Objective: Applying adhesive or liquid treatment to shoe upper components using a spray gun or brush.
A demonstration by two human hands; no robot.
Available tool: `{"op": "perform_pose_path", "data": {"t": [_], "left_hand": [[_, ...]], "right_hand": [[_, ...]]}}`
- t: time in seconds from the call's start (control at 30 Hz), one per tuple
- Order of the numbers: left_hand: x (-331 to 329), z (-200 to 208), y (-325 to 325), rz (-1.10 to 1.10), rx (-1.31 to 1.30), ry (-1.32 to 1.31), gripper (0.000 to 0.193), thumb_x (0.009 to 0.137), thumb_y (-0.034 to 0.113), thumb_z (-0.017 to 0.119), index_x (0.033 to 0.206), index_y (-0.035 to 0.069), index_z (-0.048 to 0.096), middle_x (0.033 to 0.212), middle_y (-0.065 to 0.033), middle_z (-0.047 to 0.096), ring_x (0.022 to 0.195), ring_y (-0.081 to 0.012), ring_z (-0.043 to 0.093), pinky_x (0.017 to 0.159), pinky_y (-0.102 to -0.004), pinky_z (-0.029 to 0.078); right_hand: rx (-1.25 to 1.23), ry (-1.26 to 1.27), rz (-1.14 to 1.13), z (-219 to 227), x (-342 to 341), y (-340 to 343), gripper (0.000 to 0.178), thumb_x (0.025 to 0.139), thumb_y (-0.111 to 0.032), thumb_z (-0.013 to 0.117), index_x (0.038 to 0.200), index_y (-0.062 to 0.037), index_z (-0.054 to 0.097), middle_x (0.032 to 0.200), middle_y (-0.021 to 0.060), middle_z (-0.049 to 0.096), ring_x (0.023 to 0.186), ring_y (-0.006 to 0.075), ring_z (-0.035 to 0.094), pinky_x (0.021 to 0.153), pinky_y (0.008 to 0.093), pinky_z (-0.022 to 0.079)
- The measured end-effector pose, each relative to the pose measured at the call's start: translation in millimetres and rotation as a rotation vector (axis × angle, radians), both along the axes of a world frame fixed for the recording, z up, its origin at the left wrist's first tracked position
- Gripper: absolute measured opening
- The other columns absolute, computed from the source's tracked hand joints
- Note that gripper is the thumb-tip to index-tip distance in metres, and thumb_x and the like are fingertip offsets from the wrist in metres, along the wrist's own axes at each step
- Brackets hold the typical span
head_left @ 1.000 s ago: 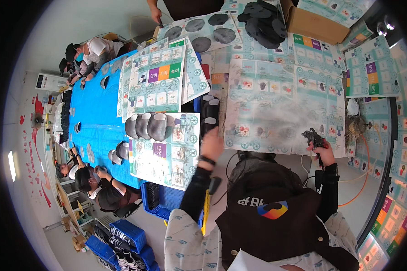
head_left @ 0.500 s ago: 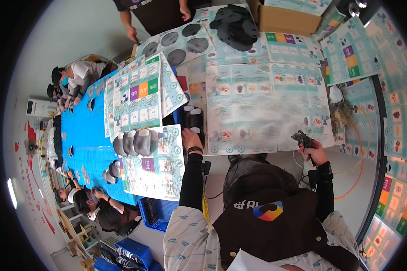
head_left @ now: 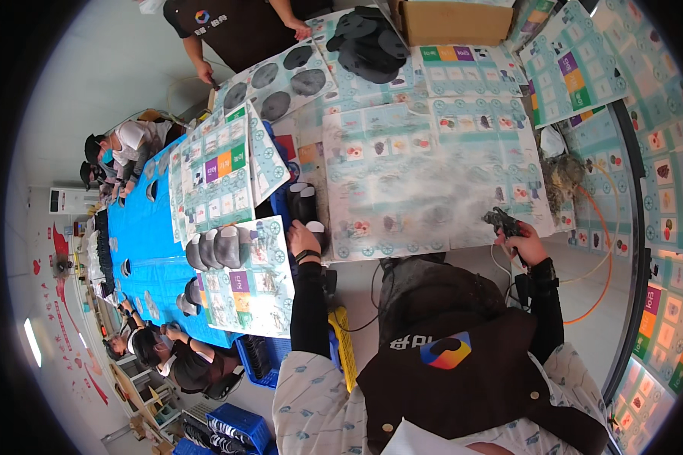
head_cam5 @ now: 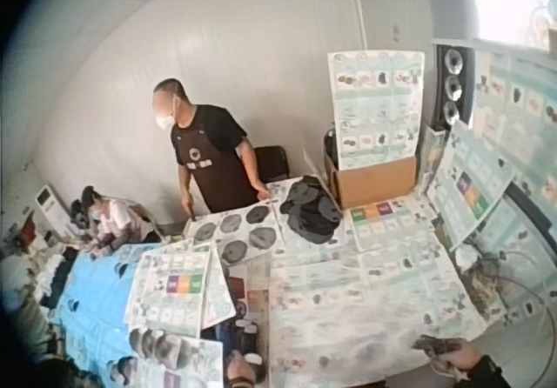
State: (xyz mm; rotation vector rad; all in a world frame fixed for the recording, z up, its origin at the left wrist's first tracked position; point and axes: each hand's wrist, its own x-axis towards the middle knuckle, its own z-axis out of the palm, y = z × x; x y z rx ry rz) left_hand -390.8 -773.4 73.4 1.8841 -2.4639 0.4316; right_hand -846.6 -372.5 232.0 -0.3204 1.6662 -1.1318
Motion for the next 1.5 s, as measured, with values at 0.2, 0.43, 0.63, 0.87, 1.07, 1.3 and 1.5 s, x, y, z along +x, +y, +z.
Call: {"op": "perform_pose_path", "data": {"t": [0.2, 0.43, 0.63, 0.87, 1.07, 1.3, 1.5], "left_hand": [[-89, 99, 85, -0.280, 0.149, 0.509, 0.037, 0.087, 0.008, 0.059, 0.124, 0.001, 0.057, 0.107, -0.0244, 0.061, 0.099, -0.0435, 0.060, 0.085, -0.0502, 0.050], [-239, 8, 159, -0.305, 0.698, 0.585, 0.035, 0.089, 0.018, 0.063, 0.121, 0.005, 0.059, 0.097, -0.0272, 0.069, 0.089, -0.0477, 0.066, 0.080, -0.0561, 0.053], [-265, -32, 166, -0.348, 0.624, 0.655, 0.048, 0.091, 0.025, 0.067, 0.127, -0.004, 0.057, 0.105, -0.0216, 0.071, 0.097, -0.0404, 0.068, 0.085, -0.0490, 0.053], [-231, -32, 169, -0.206, 0.871, 0.905, 0.036, 0.092, 0.022, 0.066, 0.118, -0.003, 0.065, 0.096, -0.0176, 0.073, 0.083, -0.0301, 0.072, 0.074, -0.0405, 0.055], [-217, -32, 168, -0.228, 0.887, 1.030, 0.032, 0.092, 0.017, 0.065, 0.120, 0.002, 0.066, 0.092, -0.0158, 0.073, 0.083, -0.0277, 0.073, 0.074, -0.0385, 0.056], [-219, -31, 164, -0.243, 0.951, 1.065, 0.031, 0.091, 0.014, 0.065, 0.120, 0.003, 0.065, 0.089, -0.0149, 0.073, 0.075, -0.0243, 0.073, 0.068, -0.0353, 0.057], [-226, -30, 168, -0.235, 1.003, 1.142, 0.030, 0.091, 0.012, 0.065, 0.120, 0.002, 0.065, 0.085, -0.0127, 0.072, 0.072, -0.0211, 0.073, 0.064, -0.0330, 0.056]], "right_hand": [[-0.024, -0.039, 0.016, 1, -14, 0, 0.029, 0.078, -0.002, 0.061, 0.107, -0.0006, 0.066, 0.089, 0.0018, 0.070, 0.060, 0.0074, 0.055, 0.049, 0.0255, 0.044], [0.110, -0.023, 0.185, -8, -1, -33, 0.026, 0.082, -0.007, 0.062, 0.107, -0.0023, 0.067, 0.084, -0.0002, 0.069, 0.067, 0.0054, 0.059, 0.050, 0.0256, 0.046], [0.081, 0.365, 0.380, -37, 11, -60, 0.023, 0.082, -0.011, 0.065, 0.103, -0.0035, 0.066, 0.076, 0.0024, 0.067, 0.056, 0.0108, 0.056, 0.048, 0.0290, 0.043], [0.203, 0.389, 0.491, -35, 31, -122, 0.032, 0.083, -0.023, 0.062, 0.107, -0.0021, 0.066, 0.094, 0.0251, 0.067, 0.092, 0.0454, 0.062, 0.077, 0.0479, 0.049], [0.215, 0.562, 0.540, -60, 31, -132, 0.032, 0.084, -0.023, 0.061, 0.108, -0.0026, 0.067, 0.098, 0.0258, 0.067, 0.096, 0.0463, 0.061, 0.081, 0.0499, 0.049], [0.103, 0.643, 0.485, -61, 34, -136, 0.029, 0.082, -0.019, 0.064, 0.104, -0.0008, 0.065, 0.089, 0.0250, 0.066, 0.089, 0.0463, 0.061, 0.076, 0.0467, 0.048], [0.173, 0.663, 0.559, -62, 30, -119, 0.028, 0.081, -0.018, 0.064, 0.104, -0.0013, 0.064, 0.090, 0.0254, 0.065, 0.090, 0.0467, 0.060, 0.075, 0.0471, 0.048]]}}
